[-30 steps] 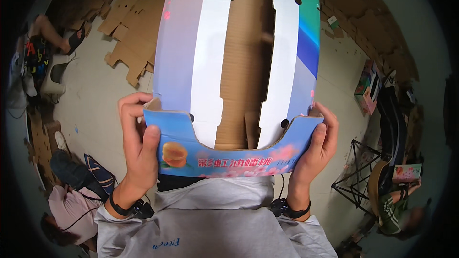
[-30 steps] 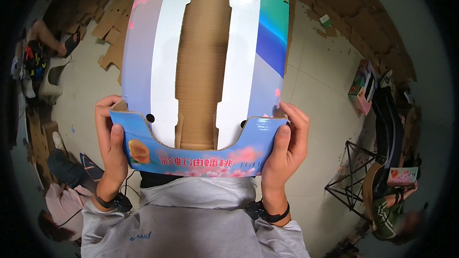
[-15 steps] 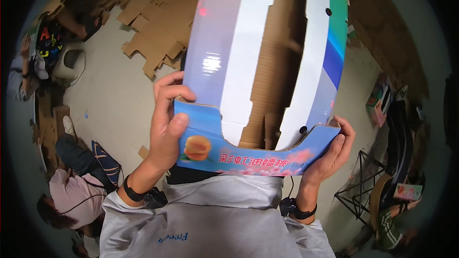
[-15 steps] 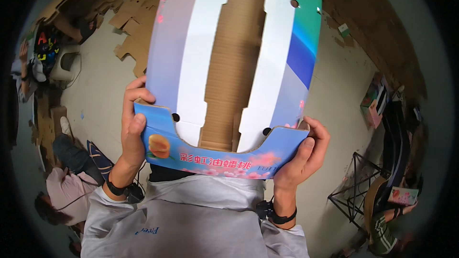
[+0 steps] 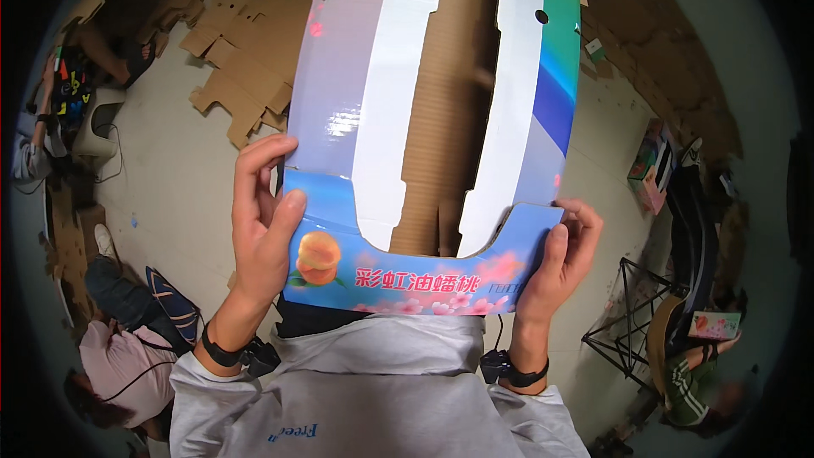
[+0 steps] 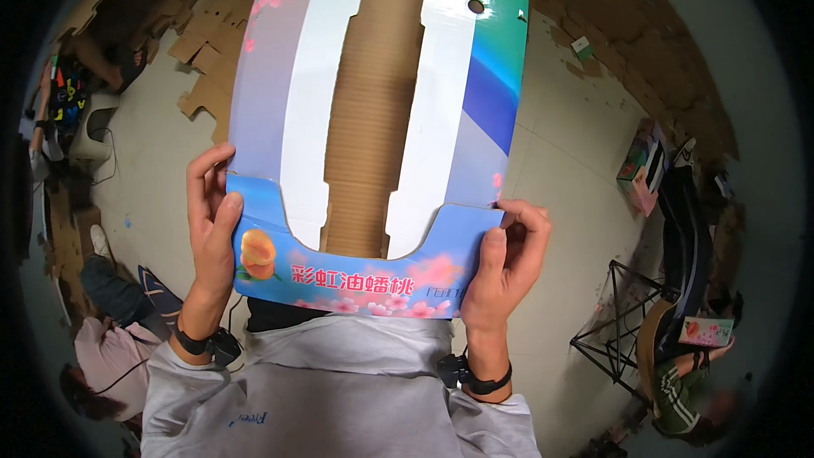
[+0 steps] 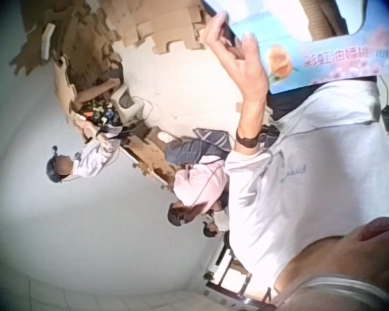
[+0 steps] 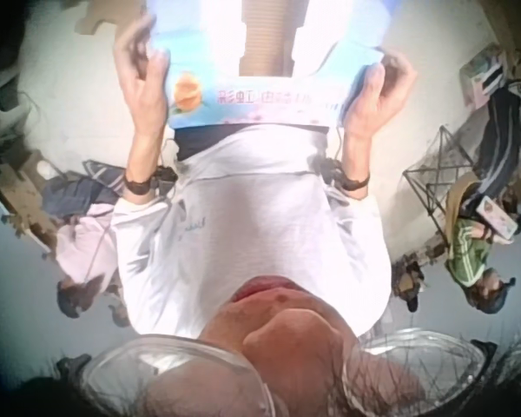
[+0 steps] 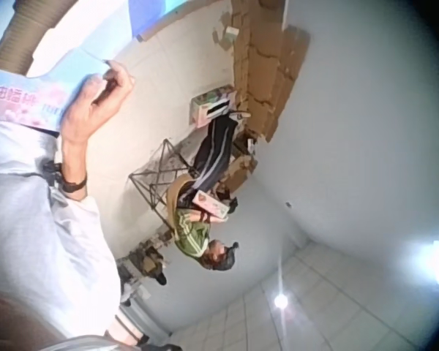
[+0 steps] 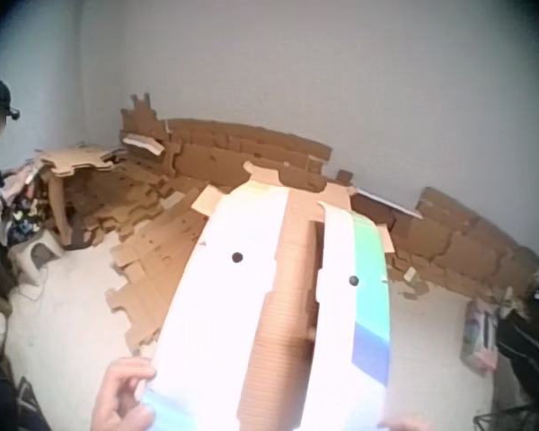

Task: Fold and assemble fruit-themed cardboard boxes from flat sheets.

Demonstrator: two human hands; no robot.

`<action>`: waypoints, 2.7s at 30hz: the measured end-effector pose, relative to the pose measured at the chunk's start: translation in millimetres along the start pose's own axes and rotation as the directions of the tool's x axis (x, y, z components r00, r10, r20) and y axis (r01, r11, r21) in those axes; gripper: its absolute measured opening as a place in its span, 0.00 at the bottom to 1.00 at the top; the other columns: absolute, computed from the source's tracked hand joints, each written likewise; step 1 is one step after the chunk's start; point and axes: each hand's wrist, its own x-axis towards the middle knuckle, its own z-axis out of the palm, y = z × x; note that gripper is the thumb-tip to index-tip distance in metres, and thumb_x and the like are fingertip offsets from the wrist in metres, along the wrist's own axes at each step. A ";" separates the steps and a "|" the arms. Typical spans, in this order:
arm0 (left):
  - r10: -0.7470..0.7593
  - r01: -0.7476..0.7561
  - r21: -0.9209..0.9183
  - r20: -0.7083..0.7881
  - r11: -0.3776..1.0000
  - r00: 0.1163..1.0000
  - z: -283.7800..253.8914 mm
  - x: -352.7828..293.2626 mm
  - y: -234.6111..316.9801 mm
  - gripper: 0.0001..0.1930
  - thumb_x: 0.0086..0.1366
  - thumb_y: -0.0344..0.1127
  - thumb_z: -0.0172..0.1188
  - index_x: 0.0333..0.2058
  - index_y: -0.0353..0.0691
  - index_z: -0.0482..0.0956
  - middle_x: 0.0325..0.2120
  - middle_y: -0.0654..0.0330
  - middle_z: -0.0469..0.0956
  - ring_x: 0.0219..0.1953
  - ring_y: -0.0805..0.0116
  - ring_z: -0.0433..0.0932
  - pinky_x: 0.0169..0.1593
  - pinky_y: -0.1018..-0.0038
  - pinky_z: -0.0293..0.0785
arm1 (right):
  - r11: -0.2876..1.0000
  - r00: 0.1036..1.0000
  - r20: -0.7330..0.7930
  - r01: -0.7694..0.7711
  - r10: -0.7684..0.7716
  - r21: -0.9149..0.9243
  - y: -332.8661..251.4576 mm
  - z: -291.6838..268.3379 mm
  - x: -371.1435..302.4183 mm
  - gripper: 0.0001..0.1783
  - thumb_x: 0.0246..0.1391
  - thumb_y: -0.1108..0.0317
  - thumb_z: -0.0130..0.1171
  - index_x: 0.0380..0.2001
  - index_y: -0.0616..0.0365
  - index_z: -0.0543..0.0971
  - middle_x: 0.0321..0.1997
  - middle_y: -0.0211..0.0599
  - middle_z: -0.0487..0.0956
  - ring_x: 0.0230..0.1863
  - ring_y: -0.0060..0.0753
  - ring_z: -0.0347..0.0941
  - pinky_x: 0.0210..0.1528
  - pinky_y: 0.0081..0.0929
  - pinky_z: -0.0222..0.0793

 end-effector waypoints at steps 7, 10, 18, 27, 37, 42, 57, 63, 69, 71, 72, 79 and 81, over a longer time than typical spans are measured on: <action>0.105 -0.106 0.126 0.017 0.986 0.994 -8.5 -12.4 -4.1 0.29 0.70 0.44 0.58 0.65 0.34 0.68 0.63 0.49 0.65 0.70 0.57 0.62 0.75 0.61 0.50 | 0.977 0.989 -0.064 0.141 -0.133 0.162 9.8 -0.7 -14.1 0.19 0.68 0.56 0.54 0.49 0.63 0.69 0.43 0.38 0.67 0.42 0.30 0.64 0.46 0.30 0.65; 0.096 -0.099 0.134 0.032 0.986 0.995 -7.9 -12.8 -2.9 0.31 0.70 0.47 0.58 0.65 0.34 0.68 0.64 0.49 0.65 0.70 0.57 0.61 0.75 0.62 0.50 | 0.970 0.985 -0.012 0.169 -0.170 0.173 9.9 -5.0 -12.3 0.20 0.68 0.56 0.55 0.48 0.63 0.68 0.41 0.40 0.67 0.41 0.31 0.65 0.45 0.31 0.65; 0.018 -0.022 0.094 0.035 0.995 0.999 -2.2 -11.9 -1.6 0.32 0.70 0.47 0.58 0.67 0.35 0.66 0.64 0.51 0.63 0.68 0.59 0.62 0.74 0.63 0.52 | 0.985 0.999 0.047 0.020 -0.029 0.170 1.7 -8.6 -7.8 0.17 0.67 0.65 0.60 0.50 0.62 0.69 0.42 0.41 0.69 0.44 0.28 0.67 0.50 0.31 0.67; 0.058 -0.059 0.128 0.011 0.990 0.998 -0.4 -4.3 -2.4 0.30 0.70 0.42 0.56 0.67 0.33 0.65 0.64 0.51 0.66 0.69 0.59 0.62 0.75 0.64 0.50 | 0.911 0.928 0.302 -0.303 0.216 0.279 1.5 -7.4 20.8 0.28 0.65 0.65 0.64 0.64 0.61 0.69 0.71 0.48 0.67 0.74 0.43 0.61 0.78 0.39 0.49; 0.015 -0.058 0.492 0.091 0.868 0.996 -20.5 -61.6 22.8 0.33 0.71 0.41 0.53 0.70 0.32 0.61 0.66 0.45 0.63 0.72 0.50 0.60 0.76 0.59 0.48 | 0.957 0.983 0.141 -0.148 0.115 0.250 5.8 -18.1 -58.0 0.21 0.69 0.50 0.58 0.37 0.60 0.78 0.70 0.57 0.64 0.71 0.56 0.63 0.76 0.52 0.53; 0.219 -0.538 0.839 0.512 0.083 0.831 -6.0 -29.5 63.5 0.31 0.60 0.31 0.65 0.63 0.31 0.73 0.67 0.45 0.66 0.70 0.45 0.65 0.74 0.49 0.54 | 0.991 0.991 0.132 0.013 -0.030 0.131 10.7 -27.9 -59.3 0.24 0.68 0.48 0.63 0.40 0.63 0.79 0.63 0.53 0.68 0.60 0.47 0.72 0.63 0.42 0.70; 0.136 -0.708 0.614 0.714 0.349 0.687 86.8 -27.1 49.6 0.35 0.54 0.37 0.69 0.63 0.34 0.76 0.45 0.61 0.84 0.46 0.66 0.82 0.75 0.49 0.61 | 0.975 0.978 0.068 0.205 -0.200 -0.084 8.3 -36.4 -63.6 0.21 0.74 0.59 0.56 0.28 0.61 0.68 0.24 0.38 0.70 0.22 0.31 0.64 0.24 0.30 0.58; 0.167 -0.721 0.601 0.716 0.345 0.677 85.4 -32.0 44.9 0.35 0.54 0.34 0.67 0.63 0.32 0.76 0.42 0.61 0.84 0.43 0.66 0.81 0.75 0.45 0.59 | 0.944 0.945 0.161 0.307 -0.286 -0.124 -0.8 -39.8 -58.4 0.19 0.74 0.65 0.55 0.26 0.61 0.67 0.19 0.35 0.66 0.18 0.31 0.59 0.22 0.30 0.55; 0.185 -0.685 0.566 0.693 0.459 0.697 85.4 -32.2 47.5 0.32 0.58 0.32 0.66 0.62 0.30 0.76 0.38 0.60 0.83 0.39 0.64 0.82 0.74 0.41 0.59 | 0.994 0.971 0.240 0.032 -0.006 -0.107 -9.4 -38.4 -58.5 0.17 0.72 0.71 0.55 0.26 0.60 0.67 0.18 0.33 0.64 0.17 0.28 0.57 0.22 0.29 0.54; 0.198 -0.672 0.577 0.672 0.464 0.714 88.8 -31.8 47.9 0.31 0.58 0.32 0.66 0.62 0.29 0.76 0.36 0.60 0.82 0.38 0.63 0.81 0.74 0.42 0.59 | 0.959 0.968 0.209 -0.076 0.137 -0.274 -8.4 -40.0 -56.6 0.17 0.70 0.71 0.60 0.25 0.61 0.70 0.18 0.30 0.66 0.19 0.24 0.58 0.24 0.26 0.56; 0.177 -0.663 0.583 0.674 0.469 0.717 88.7 -31.0 48.0 0.31 0.59 0.32 0.66 0.61 0.29 0.77 0.34 0.60 0.81 0.36 0.63 0.81 0.74 0.43 0.59 | 0.962 0.965 0.230 -0.062 0.126 -0.266 -7.8 -40.6 -55.2 0.17 0.70 0.71 0.60 0.25 0.61 0.70 0.18 0.30 0.66 0.19 0.24 0.58 0.24 0.26 0.56; 0.174 -0.679 0.628 0.673 0.380 0.719 87.3 -29.8 45.7 0.29 0.62 0.34 0.64 0.61 0.27 0.78 0.30 0.59 0.78 0.35 0.65 0.79 0.74 0.51 0.64 | 0.983 0.992 0.066 -0.098 0.109 -0.157 -20.0 -25.7 -28.1 0.12 0.56 0.76 0.73 0.27 0.60 0.77 0.29 0.34 0.76 0.30 0.25 0.70 0.34 0.24 0.64; 0.223 -0.719 0.571 0.700 0.396 0.679 86.7 -30.0 47.7 0.29 0.63 0.36 0.64 0.60 0.25 0.77 0.32 0.59 0.78 0.38 0.66 0.80 0.74 0.52 0.64 | 0.923 0.991 0.074 0.128 -0.108 -0.362 -31.3 -14.1 -16.8 0.10 0.53 0.77 0.74 0.29 0.60 0.79 0.35 0.38 0.77 0.36 0.31 0.73 0.38 0.29 0.68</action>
